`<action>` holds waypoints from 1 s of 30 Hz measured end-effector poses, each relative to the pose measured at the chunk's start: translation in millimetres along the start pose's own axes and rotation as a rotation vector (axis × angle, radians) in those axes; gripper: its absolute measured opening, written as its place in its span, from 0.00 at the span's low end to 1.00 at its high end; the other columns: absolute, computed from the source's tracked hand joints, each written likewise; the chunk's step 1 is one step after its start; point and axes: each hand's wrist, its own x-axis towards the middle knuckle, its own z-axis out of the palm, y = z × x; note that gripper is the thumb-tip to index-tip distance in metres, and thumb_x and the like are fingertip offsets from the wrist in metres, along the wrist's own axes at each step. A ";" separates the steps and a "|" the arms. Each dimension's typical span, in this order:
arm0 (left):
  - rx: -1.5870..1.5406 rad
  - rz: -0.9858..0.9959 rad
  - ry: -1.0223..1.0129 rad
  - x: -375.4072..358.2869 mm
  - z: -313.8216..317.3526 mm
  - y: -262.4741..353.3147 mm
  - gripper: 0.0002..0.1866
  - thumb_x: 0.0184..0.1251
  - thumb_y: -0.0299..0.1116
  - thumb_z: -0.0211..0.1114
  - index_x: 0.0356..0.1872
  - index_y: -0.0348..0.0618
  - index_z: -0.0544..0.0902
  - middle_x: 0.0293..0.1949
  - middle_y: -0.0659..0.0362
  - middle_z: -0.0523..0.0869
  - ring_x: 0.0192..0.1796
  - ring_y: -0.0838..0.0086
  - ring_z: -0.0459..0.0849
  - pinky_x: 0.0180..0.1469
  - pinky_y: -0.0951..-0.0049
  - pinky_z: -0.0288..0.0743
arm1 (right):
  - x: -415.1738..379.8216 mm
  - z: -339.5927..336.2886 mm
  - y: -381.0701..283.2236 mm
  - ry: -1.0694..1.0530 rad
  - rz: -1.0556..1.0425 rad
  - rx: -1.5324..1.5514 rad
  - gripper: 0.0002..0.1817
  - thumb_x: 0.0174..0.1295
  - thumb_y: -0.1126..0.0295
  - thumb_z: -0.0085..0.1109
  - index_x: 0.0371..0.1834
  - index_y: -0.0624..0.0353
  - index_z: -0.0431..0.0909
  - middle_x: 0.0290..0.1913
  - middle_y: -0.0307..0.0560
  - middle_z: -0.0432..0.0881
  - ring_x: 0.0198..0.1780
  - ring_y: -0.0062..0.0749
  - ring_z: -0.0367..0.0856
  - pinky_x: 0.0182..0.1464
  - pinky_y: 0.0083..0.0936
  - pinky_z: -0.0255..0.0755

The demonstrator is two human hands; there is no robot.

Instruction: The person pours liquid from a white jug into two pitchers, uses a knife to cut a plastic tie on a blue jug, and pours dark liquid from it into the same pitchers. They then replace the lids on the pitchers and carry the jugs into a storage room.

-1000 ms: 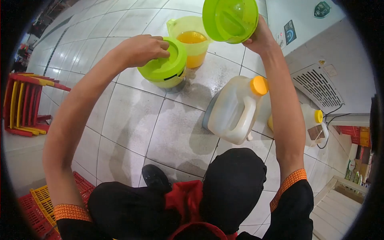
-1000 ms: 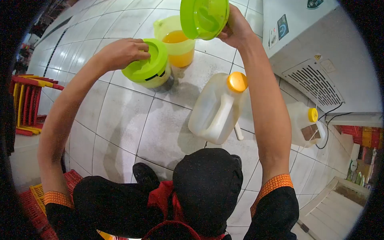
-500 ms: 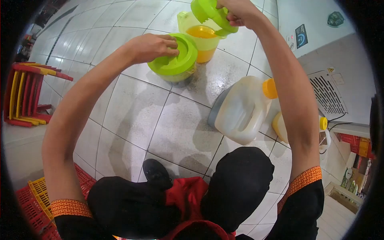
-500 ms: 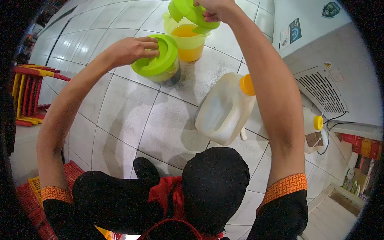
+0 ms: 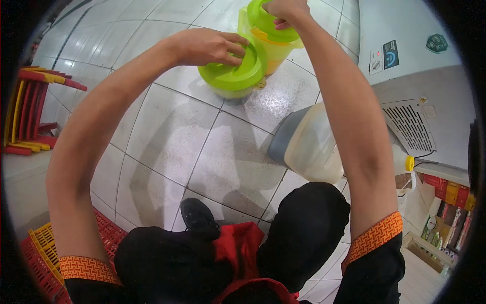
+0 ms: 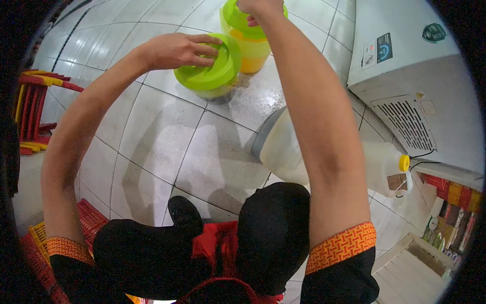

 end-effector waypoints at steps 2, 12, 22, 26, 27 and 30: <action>0.021 0.001 0.014 -0.5 0.6 -3.3 0.18 0.50 0.16 0.64 0.44 0.43 0.83 0.51 0.61 0.82 0.64 0.63 0.74 0.52 0.70 0.84 | 1.4 -4.3 -4.0 -0.022 -0.013 -0.014 0.26 0.55 0.76 0.63 0.53 0.82 0.65 0.37 0.65 0.82 0.28 0.43 0.85 0.21 0.33 0.80; 0.017 0.058 0.048 0.1 -2.2 -7.2 0.18 0.49 0.20 0.64 0.44 0.46 0.82 0.54 0.58 0.78 0.61 0.62 0.75 0.58 0.69 0.79 | 3.9 7.2 17.5 -0.139 -0.045 -0.127 0.27 0.55 0.74 0.64 0.53 0.81 0.66 0.44 0.67 0.80 0.30 0.46 0.85 0.17 0.31 0.78; -0.189 -0.175 0.427 53.0 -77.2 37.8 0.17 0.53 0.16 0.59 0.45 0.41 0.79 0.46 0.54 0.81 0.48 0.62 0.80 0.49 0.67 0.76 | 23.6 -15.5 48.1 -0.658 -0.180 -0.090 0.30 0.65 0.49 0.51 0.47 0.71 0.78 0.44 0.58 0.83 0.35 0.38 0.85 0.39 0.29 0.82; -0.782 -0.503 0.287 81.7 -82.9 86.3 0.11 0.58 0.26 0.62 0.44 0.42 0.80 0.37 0.55 0.82 0.37 0.69 0.81 0.37 0.71 0.74 | -5.4 -99.2 89.8 -0.482 -0.549 -0.333 0.25 0.60 0.57 0.54 0.50 0.69 0.77 0.45 0.57 0.83 0.44 0.41 0.83 0.40 0.34 0.79; -0.934 -0.621 0.198 90.9 -83.5 97.9 0.11 0.62 0.36 0.63 0.41 0.41 0.81 0.33 0.57 0.82 0.31 0.75 0.80 0.35 0.76 0.73 | -17.3 -136.3 124.7 -0.305 -0.756 -0.400 0.25 0.59 0.65 0.56 0.55 0.73 0.72 0.54 0.69 0.76 0.55 0.50 0.78 0.55 0.47 0.73; -1.475 -0.883 -0.044 117.8 -92.3 124.8 0.15 0.69 0.41 0.60 0.42 0.36 0.80 0.35 0.61 0.81 0.34 0.78 0.79 0.38 0.78 0.74 | -81.3 -271.9 188.0 -0.528 -0.359 -0.531 0.22 0.60 0.65 0.56 0.58 0.62 0.72 0.54 0.51 0.77 0.53 0.36 0.78 0.51 0.31 0.76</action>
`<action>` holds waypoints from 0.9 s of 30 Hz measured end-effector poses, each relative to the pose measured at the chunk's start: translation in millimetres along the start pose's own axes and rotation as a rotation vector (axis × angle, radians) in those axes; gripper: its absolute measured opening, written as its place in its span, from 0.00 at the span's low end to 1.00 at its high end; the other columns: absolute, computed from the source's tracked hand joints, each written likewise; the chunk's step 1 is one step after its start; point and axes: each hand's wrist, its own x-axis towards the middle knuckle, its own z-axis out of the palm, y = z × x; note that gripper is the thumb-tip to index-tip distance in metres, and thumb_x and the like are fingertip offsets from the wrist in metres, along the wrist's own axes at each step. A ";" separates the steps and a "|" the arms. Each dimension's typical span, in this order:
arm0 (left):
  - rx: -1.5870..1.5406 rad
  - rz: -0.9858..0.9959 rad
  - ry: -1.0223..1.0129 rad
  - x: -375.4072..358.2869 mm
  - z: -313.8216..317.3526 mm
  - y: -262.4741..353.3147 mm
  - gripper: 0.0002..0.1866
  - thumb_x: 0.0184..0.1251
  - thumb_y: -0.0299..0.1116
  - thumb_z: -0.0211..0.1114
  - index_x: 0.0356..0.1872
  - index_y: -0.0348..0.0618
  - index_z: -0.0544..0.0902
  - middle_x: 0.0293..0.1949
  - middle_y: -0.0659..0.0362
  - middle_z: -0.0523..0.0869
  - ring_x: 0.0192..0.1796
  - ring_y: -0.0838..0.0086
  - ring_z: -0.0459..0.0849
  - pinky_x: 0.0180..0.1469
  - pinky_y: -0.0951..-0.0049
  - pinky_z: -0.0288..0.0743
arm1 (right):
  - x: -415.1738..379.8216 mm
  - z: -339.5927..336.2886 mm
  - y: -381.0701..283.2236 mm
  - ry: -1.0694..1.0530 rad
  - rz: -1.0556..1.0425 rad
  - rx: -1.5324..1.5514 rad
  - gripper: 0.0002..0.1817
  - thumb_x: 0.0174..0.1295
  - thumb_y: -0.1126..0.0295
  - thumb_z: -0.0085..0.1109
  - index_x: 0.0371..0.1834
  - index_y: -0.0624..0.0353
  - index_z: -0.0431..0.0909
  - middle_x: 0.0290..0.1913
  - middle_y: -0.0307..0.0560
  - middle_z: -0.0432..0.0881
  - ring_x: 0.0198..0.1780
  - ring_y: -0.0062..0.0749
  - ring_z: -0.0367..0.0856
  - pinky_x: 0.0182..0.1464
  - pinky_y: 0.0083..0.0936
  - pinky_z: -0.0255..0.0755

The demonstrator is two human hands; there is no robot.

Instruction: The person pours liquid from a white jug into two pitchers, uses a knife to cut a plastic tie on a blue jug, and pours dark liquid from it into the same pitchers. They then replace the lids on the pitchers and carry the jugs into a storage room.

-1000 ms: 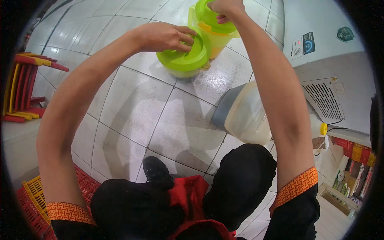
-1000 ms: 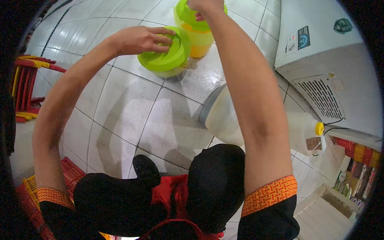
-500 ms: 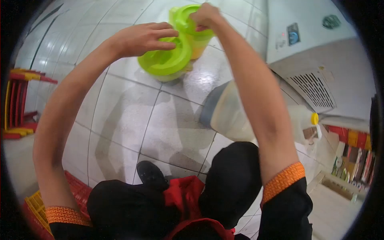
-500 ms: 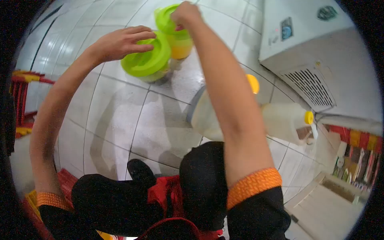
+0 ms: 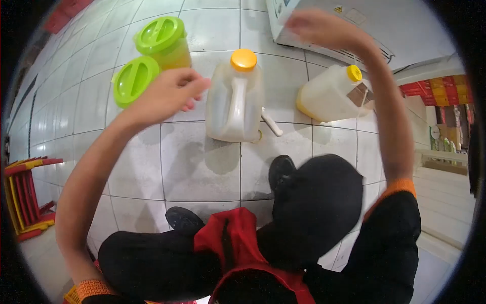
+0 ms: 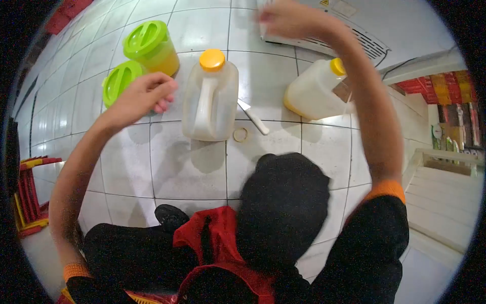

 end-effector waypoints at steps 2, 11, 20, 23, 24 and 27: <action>0.023 -0.043 -0.059 1.7 23.4 14.9 0.20 0.70 0.46 0.59 0.43 0.36 0.79 0.35 0.61 0.81 0.34 0.80 0.78 0.38 0.78 0.75 | -69.1 -4.5 46.6 -0.108 0.249 -0.226 0.28 0.50 0.70 0.63 0.58 0.61 0.72 0.56 0.53 0.75 0.58 0.41 0.74 0.63 0.31 0.66; -0.482 -0.462 -0.070 13.3 74.2 45.5 0.17 0.60 0.46 0.68 0.34 0.41 0.78 0.25 0.63 0.77 0.30 0.79 0.75 0.35 0.78 0.71 | -154.8 64.0 137.0 0.149 0.483 0.134 0.27 0.37 0.62 0.69 0.43 0.65 0.82 0.40 0.56 0.84 0.43 0.42 0.83 0.46 0.31 0.74; -0.229 -0.649 -0.033 -30.3 64.0 79.4 0.17 0.57 0.45 0.69 0.35 0.43 0.78 0.22 0.65 0.74 0.24 0.78 0.70 0.29 0.74 0.64 | -291.0 13.0 87.7 0.101 0.864 1.199 0.22 0.52 0.60 0.67 0.42 0.69 0.81 0.34 0.43 0.85 0.36 0.24 0.82 0.42 0.21 0.76; -0.241 -0.720 -0.027 -62.9 56.2 124.4 0.14 0.60 0.43 0.67 0.34 0.43 0.77 0.19 0.67 0.70 0.22 0.79 0.69 0.28 0.75 0.64 | -378.8 34.9 58.4 0.180 1.179 1.173 0.24 0.56 0.61 0.65 0.50 0.70 0.77 0.40 0.45 0.84 0.40 0.23 0.81 0.45 0.19 0.75; -0.203 -0.718 -0.068 -72.6 57.0 143.0 0.14 0.60 0.43 0.67 0.34 0.43 0.77 0.19 0.67 0.70 0.22 0.79 0.69 0.28 0.75 0.64 | -408.7 35.4 37.7 0.280 1.060 1.404 0.26 0.58 0.61 0.64 0.51 0.72 0.75 0.41 0.46 0.83 0.42 0.24 0.81 0.46 0.20 0.74; -0.151 -0.725 -0.001 -97.9 56.2 197.1 0.10 0.61 0.39 0.65 0.33 0.43 0.77 0.18 0.67 0.69 0.20 0.81 0.67 0.26 0.77 0.62 | -488.0 79.7 -30.6 0.600 1.344 1.536 0.22 0.60 0.60 0.62 0.47 0.70 0.77 0.38 0.46 0.84 0.39 0.21 0.80 0.42 0.21 0.75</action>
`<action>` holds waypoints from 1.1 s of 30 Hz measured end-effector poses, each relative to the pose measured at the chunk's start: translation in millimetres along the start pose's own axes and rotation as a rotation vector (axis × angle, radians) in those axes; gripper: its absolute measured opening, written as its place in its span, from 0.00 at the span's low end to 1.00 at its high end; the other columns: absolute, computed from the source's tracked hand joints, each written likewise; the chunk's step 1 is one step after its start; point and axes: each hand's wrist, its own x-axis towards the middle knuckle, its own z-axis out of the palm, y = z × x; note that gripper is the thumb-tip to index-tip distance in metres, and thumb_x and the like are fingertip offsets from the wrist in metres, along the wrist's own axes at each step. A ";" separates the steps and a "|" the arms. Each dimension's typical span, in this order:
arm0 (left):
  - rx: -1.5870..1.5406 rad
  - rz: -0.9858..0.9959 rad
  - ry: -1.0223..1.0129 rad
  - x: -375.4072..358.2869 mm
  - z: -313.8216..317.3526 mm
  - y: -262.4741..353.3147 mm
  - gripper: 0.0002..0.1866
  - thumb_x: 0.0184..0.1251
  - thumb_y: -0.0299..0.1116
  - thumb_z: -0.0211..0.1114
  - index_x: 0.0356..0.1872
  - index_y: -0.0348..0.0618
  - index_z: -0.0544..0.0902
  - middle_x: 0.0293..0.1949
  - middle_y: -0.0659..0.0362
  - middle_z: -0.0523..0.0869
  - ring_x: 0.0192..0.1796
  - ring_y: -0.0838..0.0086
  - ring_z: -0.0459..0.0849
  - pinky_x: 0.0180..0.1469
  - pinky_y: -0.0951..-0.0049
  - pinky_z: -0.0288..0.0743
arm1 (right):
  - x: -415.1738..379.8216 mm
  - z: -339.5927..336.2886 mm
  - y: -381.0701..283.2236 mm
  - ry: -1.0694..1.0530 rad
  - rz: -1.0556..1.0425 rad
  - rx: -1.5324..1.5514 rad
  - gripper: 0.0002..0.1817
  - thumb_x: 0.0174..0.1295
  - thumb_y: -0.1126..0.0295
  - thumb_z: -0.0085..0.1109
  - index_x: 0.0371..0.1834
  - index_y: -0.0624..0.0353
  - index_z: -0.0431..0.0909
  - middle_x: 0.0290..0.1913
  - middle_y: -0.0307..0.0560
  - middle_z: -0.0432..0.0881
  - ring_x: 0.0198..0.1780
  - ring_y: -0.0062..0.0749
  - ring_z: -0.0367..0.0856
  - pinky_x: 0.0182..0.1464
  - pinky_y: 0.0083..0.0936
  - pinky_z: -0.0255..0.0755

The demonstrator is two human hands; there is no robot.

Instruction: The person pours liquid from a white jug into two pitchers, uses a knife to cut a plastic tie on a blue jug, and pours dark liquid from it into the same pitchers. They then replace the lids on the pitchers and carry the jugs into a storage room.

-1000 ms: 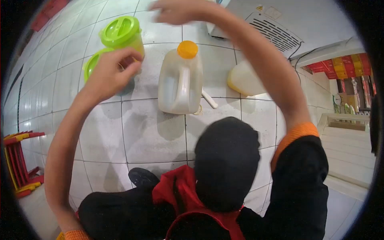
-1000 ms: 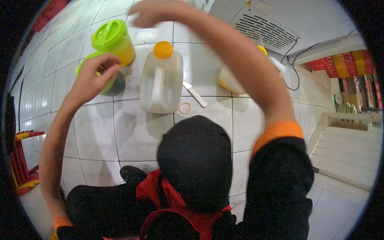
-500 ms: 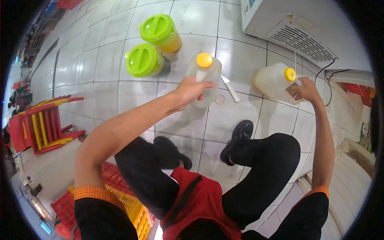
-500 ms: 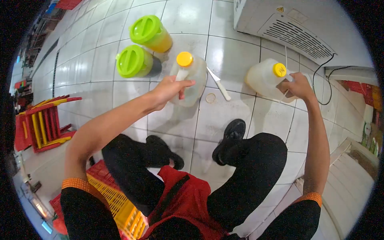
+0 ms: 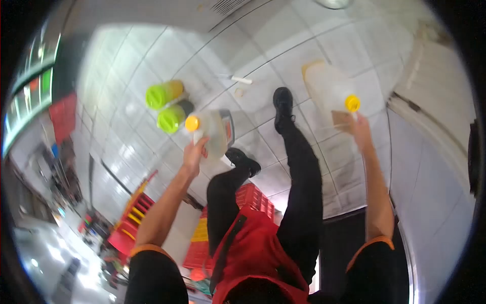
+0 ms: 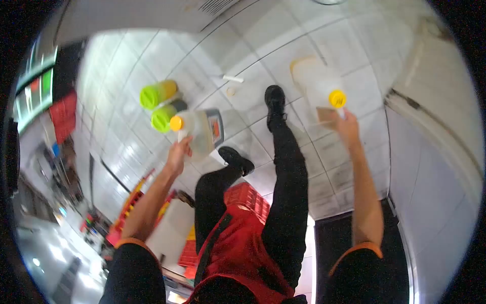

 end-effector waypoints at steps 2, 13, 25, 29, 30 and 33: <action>0.052 -0.005 0.024 -43.7 15.6 35.4 0.09 0.62 0.38 0.64 0.33 0.44 0.77 0.17 0.68 0.68 0.20 0.82 0.66 0.25 0.77 0.61 | -56.9 -20.2 0.9 0.159 0.098 0.130 0.20 0.59 0.59 0.60 0.43 0.67 0.80 0.34 0.44 0.83 0.35 0.25 0.80 0.37 0.25 0.74; 0.390 0.331 -0.123 -186.9 100.8 212.5 0.14 0.62 0.42 0.66 0.36 0.41 0.81 0.18 0.66 0.73 0.20 0.82 0.69 0.25 0.79 0.62 | -252.4 -186.0 4.6 0.758 0.424 0.327 0.24 0.59 0.53 0.56 0.37 0.68 0.83 0.34 0.52 0.85 0.35 0.34 0.85 0.39 0.28 0.77; 0.790 0.615 -0.191 -124.0 337.7 439.3 0.25 0.57 0.56 0.67 0.29 0.38 0.81 0.17 0.62 0.77 0.21 0.76 0.75 0.26 0.72 0.68 | -218.1 -280.3 -25.7 0.608 0.879 0.564 0.24 0.54 0.55 0.60 0.51 0.57 0.79 0.46 0.52 0.83 0.42 0.49 0.83 0.45 0.55 0.75; 0.855 0.547 -0.280 -106.4 419.9 497.7 0.28 0.58 0.59 0.65 0.26 0.38 0.81 0.16 0.61 0.77 0.21 0.76 0.75 0.26 0.71 0.68 | -189.3 -290.6 -67.2 0.559 0.924 0.683 0.27 0.50 0.52 0.62 0.51 0.57 0.78 0.45 0.52 0.83 0.43 0.53 0.83 0.38 0.63 0.74; 0.903 0.580 -0.272 -103.1 451.2 521.8 0.28 0.58 0.60 0.64 0.24 0.39 0.81 0.16 0.61 0.77 0.20 0.75 0.75 0.25 0.70 0.67 | -177.2 -291.8 -63.2 0.566 0.919 0.693 0.27 0.50 0.52 0.62 0.51 0.57 0.78 0.45 0.52 0.83 0.43 0.53 0.83 0.38 0.63 0.74; 0.952 0.593 -0.327 -97.0 523.1 584.8 0.29 0.59 0.61 0.63 0.21 0.39 0.80 0.15 0.60 0.76 0.19 0.74 0.75 0.24 0.68 0.66 | -153.7 -297.7 -94.4 0.634 0.932 0.828 0.29 0.48 0.53 0.64 0.46 0.69 0.79 0.43 0.59 0.82 0.37 0.55 0.83 0.37 0.53 0.78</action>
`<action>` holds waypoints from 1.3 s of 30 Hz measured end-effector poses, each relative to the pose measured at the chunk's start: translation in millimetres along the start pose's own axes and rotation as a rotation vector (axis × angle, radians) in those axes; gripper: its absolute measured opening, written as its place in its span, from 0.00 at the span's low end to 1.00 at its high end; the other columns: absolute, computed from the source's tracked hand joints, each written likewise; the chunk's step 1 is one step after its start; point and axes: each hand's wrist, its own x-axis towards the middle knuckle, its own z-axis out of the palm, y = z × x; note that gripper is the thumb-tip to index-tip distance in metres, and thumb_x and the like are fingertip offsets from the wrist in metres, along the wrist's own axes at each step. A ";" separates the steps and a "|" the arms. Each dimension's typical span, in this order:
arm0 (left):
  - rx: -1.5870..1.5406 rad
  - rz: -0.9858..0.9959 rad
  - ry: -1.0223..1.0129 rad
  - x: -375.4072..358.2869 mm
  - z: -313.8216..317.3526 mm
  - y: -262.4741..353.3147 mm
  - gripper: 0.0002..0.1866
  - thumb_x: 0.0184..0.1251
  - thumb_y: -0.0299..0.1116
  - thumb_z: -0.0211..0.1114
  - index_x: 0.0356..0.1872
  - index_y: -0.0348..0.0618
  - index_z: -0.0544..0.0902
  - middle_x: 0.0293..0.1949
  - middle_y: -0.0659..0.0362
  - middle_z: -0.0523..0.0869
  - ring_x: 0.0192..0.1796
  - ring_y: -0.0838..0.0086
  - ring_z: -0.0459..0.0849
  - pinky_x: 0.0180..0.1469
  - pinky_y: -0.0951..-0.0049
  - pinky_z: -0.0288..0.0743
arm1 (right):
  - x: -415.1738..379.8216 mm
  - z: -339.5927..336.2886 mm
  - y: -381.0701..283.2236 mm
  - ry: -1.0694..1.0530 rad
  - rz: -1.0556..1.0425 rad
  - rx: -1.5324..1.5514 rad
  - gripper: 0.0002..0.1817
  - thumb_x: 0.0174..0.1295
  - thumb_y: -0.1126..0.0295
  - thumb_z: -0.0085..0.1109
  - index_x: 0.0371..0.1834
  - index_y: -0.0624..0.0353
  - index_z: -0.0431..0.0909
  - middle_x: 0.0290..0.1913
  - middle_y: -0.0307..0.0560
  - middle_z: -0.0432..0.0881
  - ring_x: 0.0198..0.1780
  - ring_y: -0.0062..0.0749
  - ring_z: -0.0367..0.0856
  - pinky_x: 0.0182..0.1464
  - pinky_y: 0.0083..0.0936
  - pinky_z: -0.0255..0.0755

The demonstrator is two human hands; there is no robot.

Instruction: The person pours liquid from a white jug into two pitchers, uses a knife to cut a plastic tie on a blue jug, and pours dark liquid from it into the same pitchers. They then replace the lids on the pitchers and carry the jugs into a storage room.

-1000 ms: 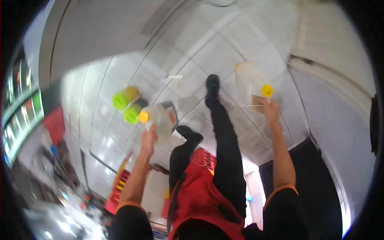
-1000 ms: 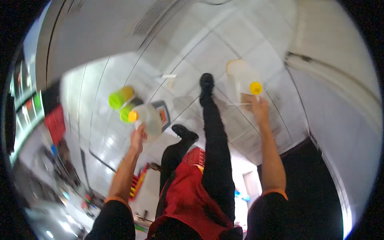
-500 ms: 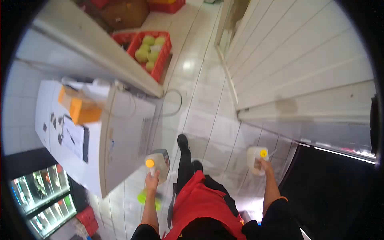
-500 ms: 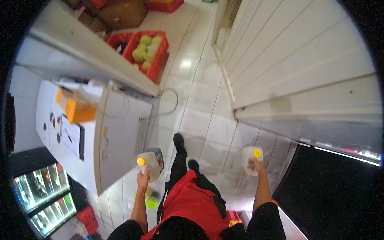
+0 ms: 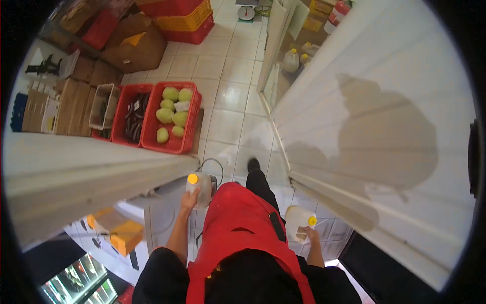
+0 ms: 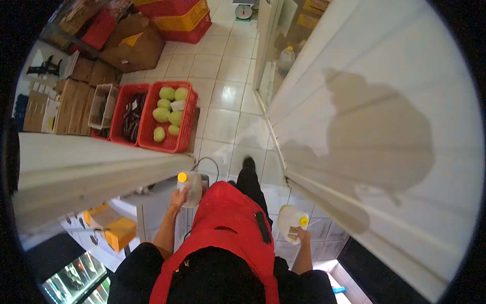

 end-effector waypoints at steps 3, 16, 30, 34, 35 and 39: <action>0.024 -0.002 -0.067 59.2 -9.7 97.9 0.29 0.60 0.60 0.62 0.19 0.40 0.79 0.15 0.60 0.76 0.19 0.73 0.74 0.24 0.67 0.66 | -26.7 27.9 -72.3 0.003 0.008 -0.113 0.28 0.52 0.56 0.64 0.48 0.71 0.78 0.43 0.60 0.82 0.39 0.53 0.83 0.40 0.52 0.79; 0.034 0.116 0.038 261.4 -65.3 398.9 0.40 0.58 0.71 0.53 0.29 0.35 0.83 0.21 0.54 0.82 0.28 0.66 0.83 0.32 0.65 0.72 | 121.8 132.2 -287.4 -0.109 -0.819 -0.790 0.14 0.62 0.59 0.54 0.38 0.59 0.79 0.28 0.49 0.82 0.35 0.38 0.84 0.32 0.35 0.76; 0.435 0.200 -0.134 500.5 -87.1 687.1 0.34 0.59 0.66 0.57 0.22 0.38 0.81 0.16 0.56 0.78 0.19 0.71 0.77 0.24 0.67 0.69 | -49.6 344.1 -598.1 -0.026 -0.824 -0.971 0.15 0.55 0.56 0.58 0.34 0.55 0.84 0.33 0.49 0.86 0.28 0.40 0.85 0.31 0.31 0.79; 0.336 0.170 -0.266 553.4 -71.6 743.9 0.31 0.60 0.63 0.60 0.24 0.39 0.80 0.19 0.59 0.78 0.21 0.76 0.75 0.25 0.71 0.67 | -52.5 405.6 -667.7 0.026 -0.546 -0.412 0.18 0.53 0.50 0.59 0.23 0.53 0.85 0.23 0.48 0.84 0.25 0.40 0.83 0.30 0.30 0.78; 0.354 0.193 -0.307 565.7 -62.1 759.1 0.31 0.60 0.63 0.60 0.24 0.39 0.80 0.19 0.60 0.78 0.21 0.77 0.74 0.25 0.71 0.67 | -72.6 404.7 -715.7 -0.116 -0.423 -0.457 0.22 0.53 0.47 0.58 0.28 0.57 0.85 0.31 0.56 0.84 0.35 0.45 0.83 0.38 0.33 0.77; 0.471 0.211 -0.444 606.0 -40.9 810.8 0.29 0.62 0.61 0.60 0.23 0.41 0.78 0.19 0.63 0.75 0.20 0.78 0.72 0.24 0.73 0.66 | -45.9 455.2 -796.9 -0.234 -0.291 -0.245 0.29 0.52 0.44 0.57 0.34 0.65 0.84 0.40 0.66 0.83 0.47 0.53 0.83 0.47 0.38 0.77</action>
